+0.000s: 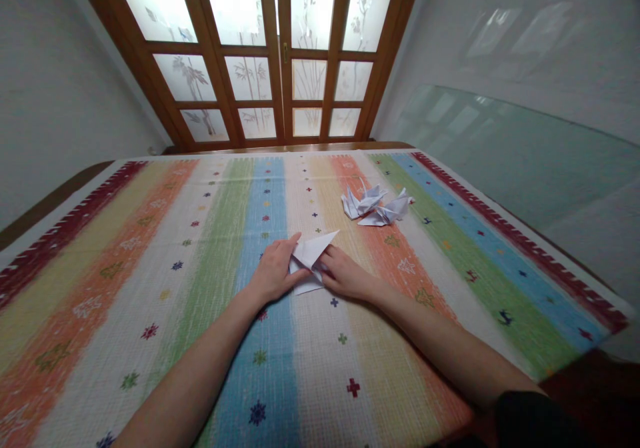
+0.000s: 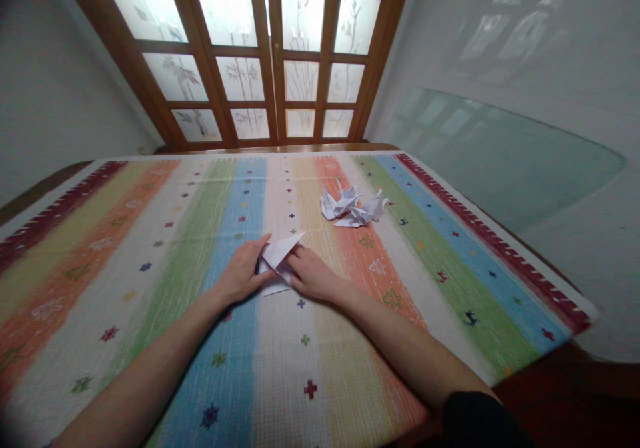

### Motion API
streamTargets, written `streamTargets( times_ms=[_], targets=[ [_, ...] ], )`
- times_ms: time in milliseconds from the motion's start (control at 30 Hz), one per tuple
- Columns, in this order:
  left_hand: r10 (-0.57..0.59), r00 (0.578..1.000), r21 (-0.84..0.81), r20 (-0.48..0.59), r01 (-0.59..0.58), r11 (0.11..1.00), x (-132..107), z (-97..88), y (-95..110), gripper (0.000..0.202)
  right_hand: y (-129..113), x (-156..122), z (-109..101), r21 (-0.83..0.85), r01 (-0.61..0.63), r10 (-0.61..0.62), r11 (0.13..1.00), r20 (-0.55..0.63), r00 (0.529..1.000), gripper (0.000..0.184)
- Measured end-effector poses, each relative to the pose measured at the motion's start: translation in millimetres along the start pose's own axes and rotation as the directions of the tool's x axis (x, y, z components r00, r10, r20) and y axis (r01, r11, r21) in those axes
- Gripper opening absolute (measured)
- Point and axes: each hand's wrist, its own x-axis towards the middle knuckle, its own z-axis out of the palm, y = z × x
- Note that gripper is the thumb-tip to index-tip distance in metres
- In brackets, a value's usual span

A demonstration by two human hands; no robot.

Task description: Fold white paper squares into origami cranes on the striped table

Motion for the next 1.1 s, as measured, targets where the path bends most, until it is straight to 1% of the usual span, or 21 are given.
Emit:
streamTargets(
  times_ms=[67, 133, 267, 400, 467, 533, 633, 767, 1000, 1100],
  targets=[
    [-0.011, 1.0, 0.04, -0.012, 0.012, 0.999, 0.4, 0.1, 1.9, 0.068, -1.5, -0.8, -3.1, 0.037, 0.017, -0.018, 0.999, 0.006, 1.0, 0.045],
    [0.003, 1.0, 0.057, -0.011, -0.002, 0.998, 0.5, -0.1, 2.5, 0.066, -2.3, -2.4, -5.2, 0.03, 0.017, -0.017, 0.999, 0.014, 1.0, 0.042],
    [0.061, 0.998, 0.014, -0.011, -0.061, 0.998, 0.4, -1.5, 1.6, 0.072, -3.0, -6.7, -6.8, -0.037, 0.017, -0.017, 0.999, 0.015, 1.0, 0.036],
    [0.059, 0.998, 0.0, -0.014, -0.059, 0.998, 0.2, -1.9, 1.5, 0.074, -8.1, -10.2, -10.9, -0.035, 0.032, -0.03, 0.999, 0.045, 0.999, 0.031],
    [0.055, 0.998, 0.006, -0.018, -0.055, 0.998, 0.2, -1.7, 2.4, 0.073, -12.3, -12.8, -13.3, -0.02, 0.009, -0.008, 1.0, 0.039, 0.999, 0.022],
    [0.05, 0.999, 0.016, -0.021, -0.05, 0.999, 0.2, -1.4, 3.6, 0.071, -16.1, -16.2, -13.8, -0.014, -0.03, 0.03, 0.999, 0.001, 1.0, 0.017],
    [0.045, 0.999, 0.044, -0.02, -0.044, 0.998, 0.2, -1.0, 4.6, 0.07, -19.4, -20.3, -9.5, -0.049, -0.094, 0.09, 0.994, -0.061, 0.994, 0.017],
    [0.048, 0.999, 0.07, -0.021, -0.046, 0.996, 0.2, 0.0, 3.8, 0.073, -19.7, -20.6, -1.1, -0.088, -0.135, 0.127, 0.987, -0.096, 0.987, 0.018],
    [0.011, 0.999, 0.122, -0.042, -0.006, 0.992, 1.0, 3.2, 1.5, 0.066, -17.4, -15.3, 3.8, -0.026, -0.234, 0.23, 0.972, -0.103, 0.968, 0.023],
    [0.015, 0.999, 0.139, -0.039, -0.009, 0.99, 0.8, 3.8, 2.3, 0.067, -17.0, -14.9, 6.0, -0.029, -0.272, 0.267, 0.962, -0.122, 0.956, 0.018]
  ],
)
